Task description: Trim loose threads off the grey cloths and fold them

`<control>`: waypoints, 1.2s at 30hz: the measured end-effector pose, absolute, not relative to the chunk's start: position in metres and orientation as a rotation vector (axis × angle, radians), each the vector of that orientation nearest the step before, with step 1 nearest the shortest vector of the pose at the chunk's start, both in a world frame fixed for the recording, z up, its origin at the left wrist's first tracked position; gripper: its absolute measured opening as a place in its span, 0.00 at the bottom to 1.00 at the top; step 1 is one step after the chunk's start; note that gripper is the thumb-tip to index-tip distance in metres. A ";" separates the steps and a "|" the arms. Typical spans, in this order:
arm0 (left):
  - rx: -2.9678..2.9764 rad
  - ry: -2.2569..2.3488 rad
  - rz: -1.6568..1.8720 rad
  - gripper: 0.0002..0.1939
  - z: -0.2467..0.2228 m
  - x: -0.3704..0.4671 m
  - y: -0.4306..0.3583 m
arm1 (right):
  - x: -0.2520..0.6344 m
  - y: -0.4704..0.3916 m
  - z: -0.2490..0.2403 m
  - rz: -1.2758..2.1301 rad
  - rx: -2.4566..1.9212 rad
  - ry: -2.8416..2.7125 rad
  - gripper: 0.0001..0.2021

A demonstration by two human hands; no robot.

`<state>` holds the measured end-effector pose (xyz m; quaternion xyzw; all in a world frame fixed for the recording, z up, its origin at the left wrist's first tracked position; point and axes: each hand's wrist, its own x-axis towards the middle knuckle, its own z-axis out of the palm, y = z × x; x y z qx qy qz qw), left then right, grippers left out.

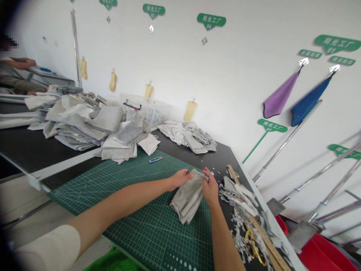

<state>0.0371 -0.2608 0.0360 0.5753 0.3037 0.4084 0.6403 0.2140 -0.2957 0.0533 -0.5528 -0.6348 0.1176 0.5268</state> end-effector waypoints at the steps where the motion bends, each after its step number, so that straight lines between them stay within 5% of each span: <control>1: 1.274 0.646 0.923 0.38 0.040 0.035 -0.259 | 0.209 -0.298 0.058 0.282 -1.279 -1.524 0.18; 12: 1.080 0.433 0.861 0.24 0.078 0.010 -0.264 | 0.154 -0.330 0.097 0.281 -0.884 -1.579 0.17; 19: 1.149 0.324 0.997 0.19 0.117 0.004 -0.283 | 0.155 -0.330 0.097 0.692 -0.870 -1.315 0.36; 25: 1.190 0.377 1.210 0.15 0.133 0.003 -0.291 | 0.154 -0.329 0.093 0.804 -1.118 -1.363 0.19; 36: 1.166 0.352 1.404 0.17 0.145 -0.002 -0.297 | 0.144 -0.340 0.096 1.246 -1.089 -1.394 0.19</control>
